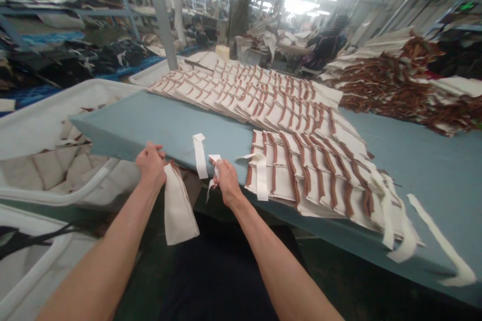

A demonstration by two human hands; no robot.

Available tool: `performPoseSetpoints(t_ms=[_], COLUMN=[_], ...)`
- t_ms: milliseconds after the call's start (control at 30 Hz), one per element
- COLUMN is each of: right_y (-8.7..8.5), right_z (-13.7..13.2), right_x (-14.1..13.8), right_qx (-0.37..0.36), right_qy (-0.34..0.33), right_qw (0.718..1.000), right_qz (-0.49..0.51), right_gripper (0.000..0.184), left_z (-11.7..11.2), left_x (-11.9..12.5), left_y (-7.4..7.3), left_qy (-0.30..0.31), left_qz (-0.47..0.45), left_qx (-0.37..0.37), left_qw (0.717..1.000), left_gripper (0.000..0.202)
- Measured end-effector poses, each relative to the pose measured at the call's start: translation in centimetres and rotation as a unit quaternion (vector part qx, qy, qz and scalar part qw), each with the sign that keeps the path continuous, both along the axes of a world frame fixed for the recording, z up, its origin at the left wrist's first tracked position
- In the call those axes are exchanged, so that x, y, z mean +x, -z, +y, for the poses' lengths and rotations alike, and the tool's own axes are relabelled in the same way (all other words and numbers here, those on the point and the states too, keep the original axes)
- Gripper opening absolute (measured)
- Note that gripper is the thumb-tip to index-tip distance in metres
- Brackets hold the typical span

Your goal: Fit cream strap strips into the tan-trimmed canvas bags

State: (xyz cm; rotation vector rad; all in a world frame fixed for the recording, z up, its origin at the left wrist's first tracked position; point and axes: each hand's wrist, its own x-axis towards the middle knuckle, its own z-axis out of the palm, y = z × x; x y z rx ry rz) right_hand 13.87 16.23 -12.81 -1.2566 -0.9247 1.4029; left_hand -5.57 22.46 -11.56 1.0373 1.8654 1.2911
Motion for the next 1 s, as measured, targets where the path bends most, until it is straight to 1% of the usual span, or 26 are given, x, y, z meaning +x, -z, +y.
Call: performPoseSetpoints(t_ms=[67, 100, 167, 200, 233, 300, 367, 400, 467, 500, 567, 633, 733, 867, 1000], right_y=[-0.8, -1.4, -2.7, -3.5, -4.3, -5.9, -7.5, -8.2, -9.2, -9.6, -10.0, -10.0, -9.6, -8.9, -8.3], right_z=[-1.2, -2.1, -4.5, -5.9, -7.4, -10.4, -13.4, -14.7, -17.2, -18.2, -20.0, -21.5, -23.0, -24.0, -24.1], right_x=[0.2, 0.4, 1.1, 1.7, 2.4, 4.1, 5.9, 6.7, 8.4, 9.1, 10.3, 11.2, 12.1, 12.9, 13.9], right_qx=[0.024, 0.038, 0.063, 0.071, 0.077, 0.088, 0.117, 0.129, 0.138, 0.136, 0.133, 0.133, 0.125, 0.107, 0.150], right_qy=[-0.001, -0.012, -0.046, -0.064, -0.082, -0.122, -0.169, -0.186, -0.210, -0.217, -0.218, -0.208, -0.187, -0.151, -0.098], right_qw=[1.000, 0.999, 0.996, 0.994, 0.992, 0.987, 0.979, 0.974, 0.965, 0.962, 0.955, 0.951, 0.955, 0.963, 0.952], right_qz=[0.018, 0.027, 0.043, 0.049, 0.052, 0.048, 0.008, -0.015, -0.068, -0.095, -0.148, -0.186, -0.193, -0.196, -0.247], right_gripper=[0.044, 0.046, 0.052, 0.054, 0.055, 0.054, 0.049, 0.047, 0.044, 0.041, 0.037, 0.033, 0.030, 0.028, 0.032], left_z=[-2.5, -4.1, -8.0, -10.2, -12.4, -16.9, -20.9, -22.6, -25.3, -26.3, -27.5, -28.0, -28.2, -28.7, -29.3], left_x=[0.1, 0.2, 1.0, 1.6, 2.4, 4.4, 6.6, 7.6, 9.4, 10.1, 11.4, 12.5, 13.8, 14.6, 14.8], left_y=[-0.3, -0.4, -0.7, -0.8, -1.0, -1.5, -2.2, -2.5, -3.3, -3.7, -4.4, -5.0, -5.3, -5.3, -5.6], left_qy=[-0.005, 0.002, 0.036, 0.063, 0.092, 0.154, 0.194, 0.207, 0.209, 0.204, 0.200, 0.208, 0.225, 0.233, 0.238], left_qz=[-0.039, -0.057, -0.090, -0.108, -0.126, -0.167, -0.201, -0.216, -0.250, -0.263, -0.274, -0.259, -0.237, -0.226, -0.172], left_qx=[-0.008, -0.011, -0.021, -0.029, -0.039, -0.066, -0.093, -0.103, -0.098, -0.090, -0.074, -0.074, -0.091, -0.103, -0.092], left_qw=[0.999, 0.998, 0.995, 0.992, 0.987, 0.972, 0.956, 0.949, 0.940, 0.939, 0.938, 0.940, 0.941, 0.940, 0.951], left_gripper=[0.041, 0.039, 0.034, 0.037, 0.043, 0.048, 0.051, 0.050, 0.049, 0.049, 0.048, 0.042, 0.042, 0.048, 0.049])
